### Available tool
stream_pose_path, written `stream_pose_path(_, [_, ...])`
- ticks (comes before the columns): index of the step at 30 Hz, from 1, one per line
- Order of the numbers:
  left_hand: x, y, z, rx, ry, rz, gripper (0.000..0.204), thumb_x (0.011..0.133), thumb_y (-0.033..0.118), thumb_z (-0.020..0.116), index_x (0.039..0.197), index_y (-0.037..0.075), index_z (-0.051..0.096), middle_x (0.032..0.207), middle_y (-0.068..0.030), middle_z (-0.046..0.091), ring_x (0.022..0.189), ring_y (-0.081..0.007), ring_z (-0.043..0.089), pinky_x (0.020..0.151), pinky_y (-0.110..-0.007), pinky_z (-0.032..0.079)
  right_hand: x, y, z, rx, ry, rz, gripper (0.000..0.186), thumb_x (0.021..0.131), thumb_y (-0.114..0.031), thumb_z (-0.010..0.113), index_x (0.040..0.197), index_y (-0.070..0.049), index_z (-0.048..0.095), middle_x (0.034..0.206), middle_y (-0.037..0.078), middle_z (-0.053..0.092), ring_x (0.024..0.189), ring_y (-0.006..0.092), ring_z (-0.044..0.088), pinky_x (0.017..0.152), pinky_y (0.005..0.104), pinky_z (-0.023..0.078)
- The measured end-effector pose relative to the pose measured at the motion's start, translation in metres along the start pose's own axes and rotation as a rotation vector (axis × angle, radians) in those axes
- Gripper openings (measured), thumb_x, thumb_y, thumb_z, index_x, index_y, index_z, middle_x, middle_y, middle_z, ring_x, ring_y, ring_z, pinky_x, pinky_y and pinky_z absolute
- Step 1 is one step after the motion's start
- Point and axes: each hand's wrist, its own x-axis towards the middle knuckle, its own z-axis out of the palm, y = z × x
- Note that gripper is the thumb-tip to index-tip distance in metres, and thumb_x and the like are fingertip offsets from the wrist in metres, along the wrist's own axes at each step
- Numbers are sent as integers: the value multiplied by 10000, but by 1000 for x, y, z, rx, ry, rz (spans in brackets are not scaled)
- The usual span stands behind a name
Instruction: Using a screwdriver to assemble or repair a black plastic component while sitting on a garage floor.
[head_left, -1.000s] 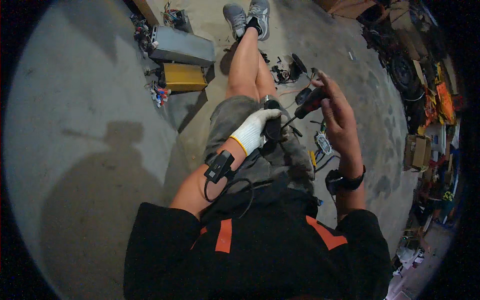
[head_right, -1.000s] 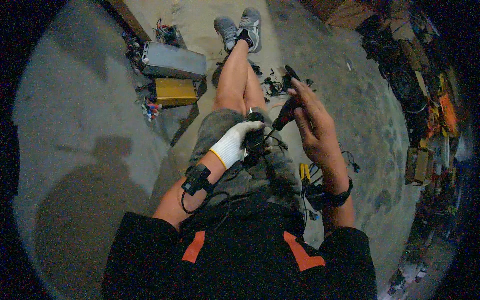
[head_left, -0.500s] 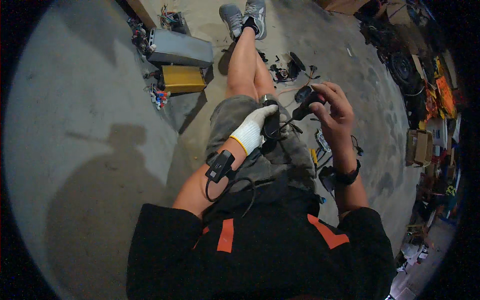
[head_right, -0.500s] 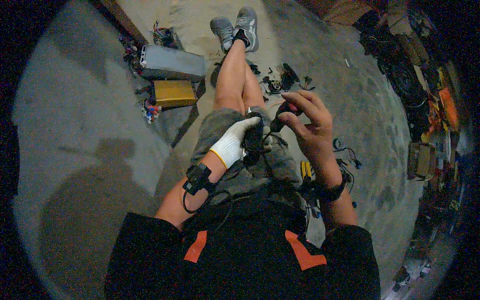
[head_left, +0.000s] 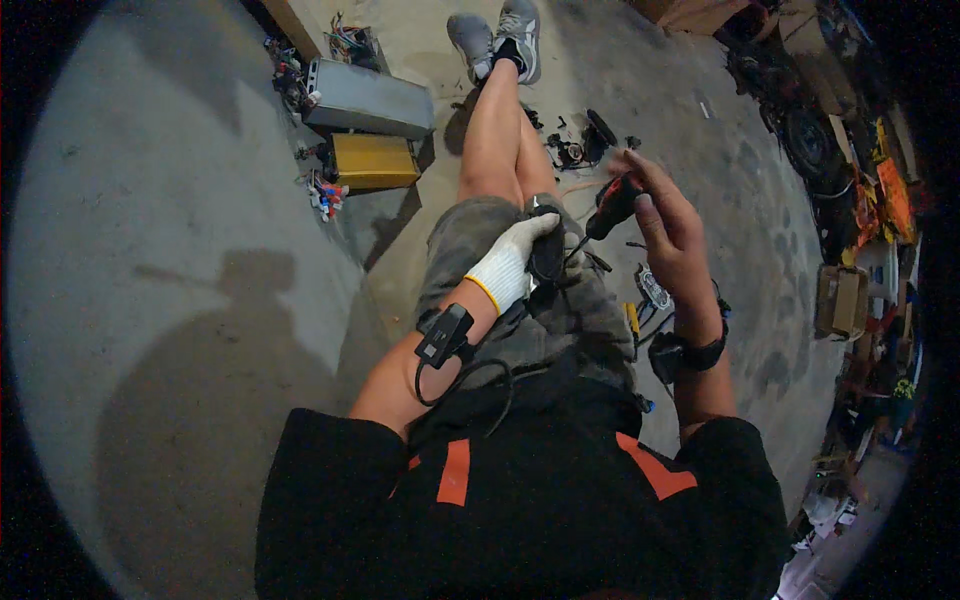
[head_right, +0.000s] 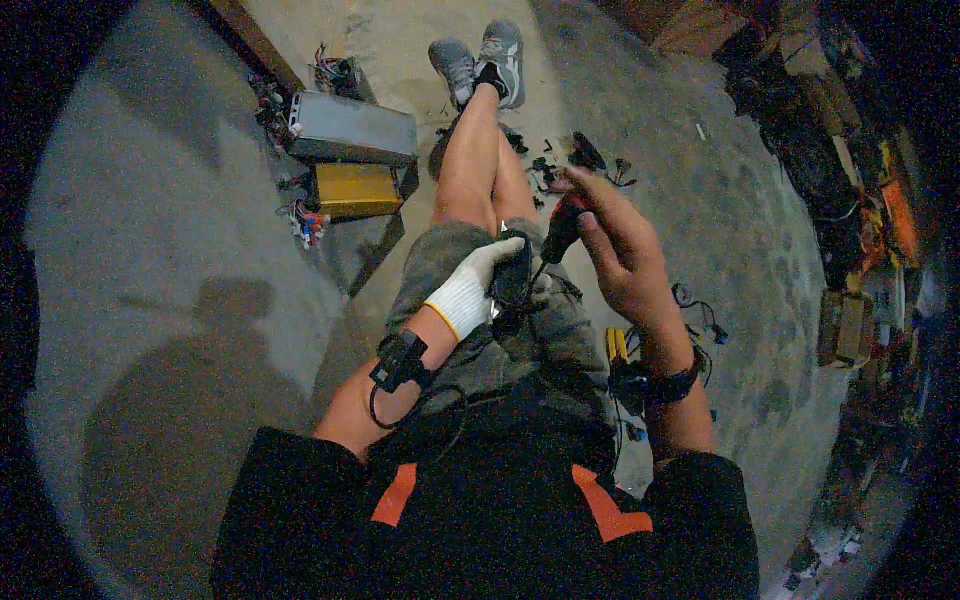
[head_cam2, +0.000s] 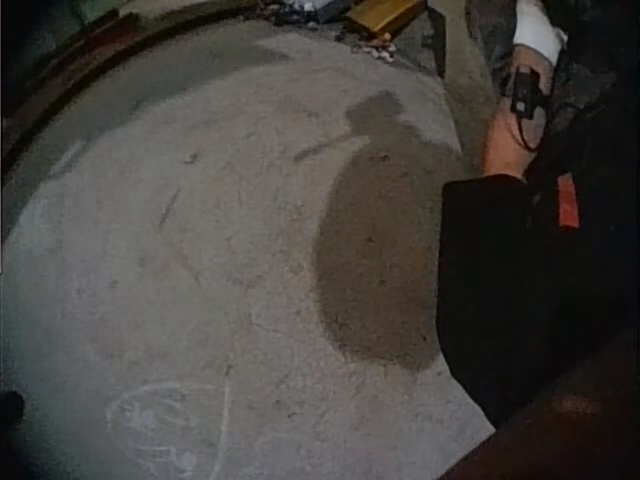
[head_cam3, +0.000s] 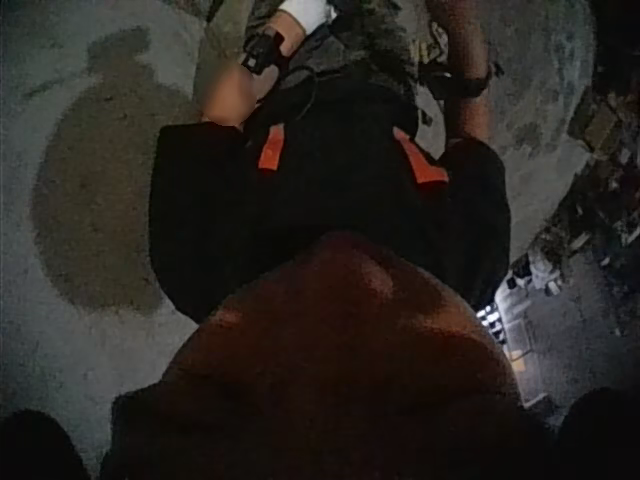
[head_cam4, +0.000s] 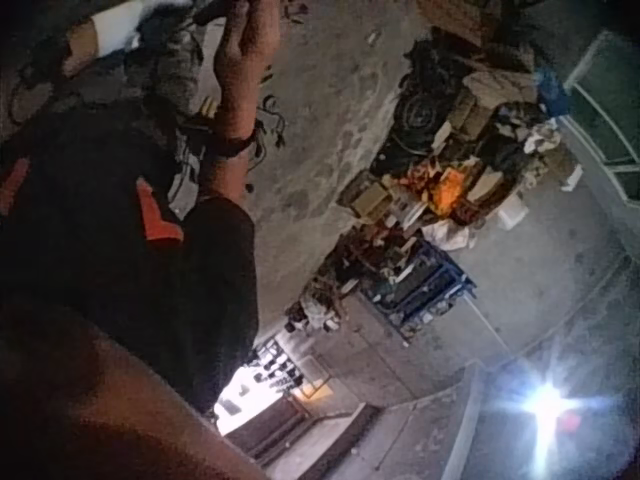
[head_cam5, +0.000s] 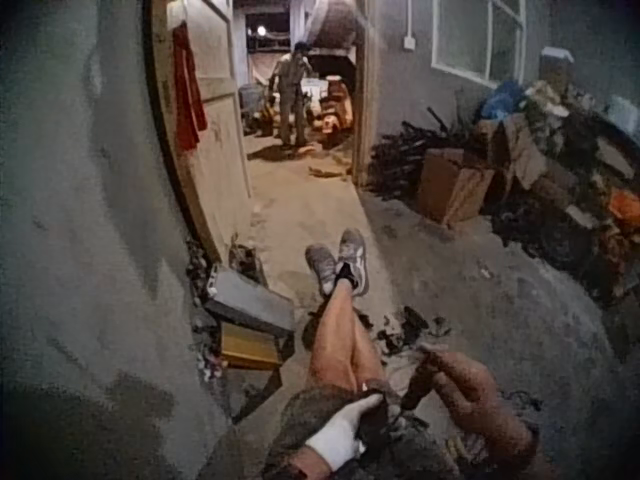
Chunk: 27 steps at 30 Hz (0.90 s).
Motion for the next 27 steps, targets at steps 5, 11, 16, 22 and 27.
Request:
stream_pose_path(5, [1,-1,0,15,33,55,290,1019,268,575,1153,11,581,933,-206,715,778,-420,714,715,-527,625,0,14,-4,-136,25,-70,348,970,-52,612,1316,-30,642,1188,131,677,1090,214,652,971,332,490])
stream_pose_path(11, [1,0,-1,4,8,5,290,1016,266,575,1153,10,576,940,-205,708,772,-430,702,719,-543,622,-3,-2,4,48,48,30,346,952,-85,675,1291,-19,647,1214,137,661,1049,231,662,969,334,495])
stream_pose_path(16, [-2,-2,6,10,53,24,301,1029,282,544,1156,10,568,938,-189,692,769,-434,693,735,-576,613,-7,5,6,-356,95,60,402,957,-70,663,1351,-16,601,1217,152,655,1044,266,674,962,340,512])
stream_pose_path(22, [-9,-1,6,43,16,47,318,1039,295,519,1180,12,553,936,-174,687,768,-418,698,737,-583,614,1,-12,-1,19,-78,36,388,949,-79,684,1330,-36,623,1143,131,673,971,267,677,909,348,526])
stream_pose_path(27, [5,-3,-4,27,-12,39,318,1029,287,540,1196,17,557,943,-172,689,761,-412,700,721,-592,614,2,-4,1,-432,86,25,371,976,-52,634,1346,-53,614,1160,142,681,1018,259,684,922,349,522])
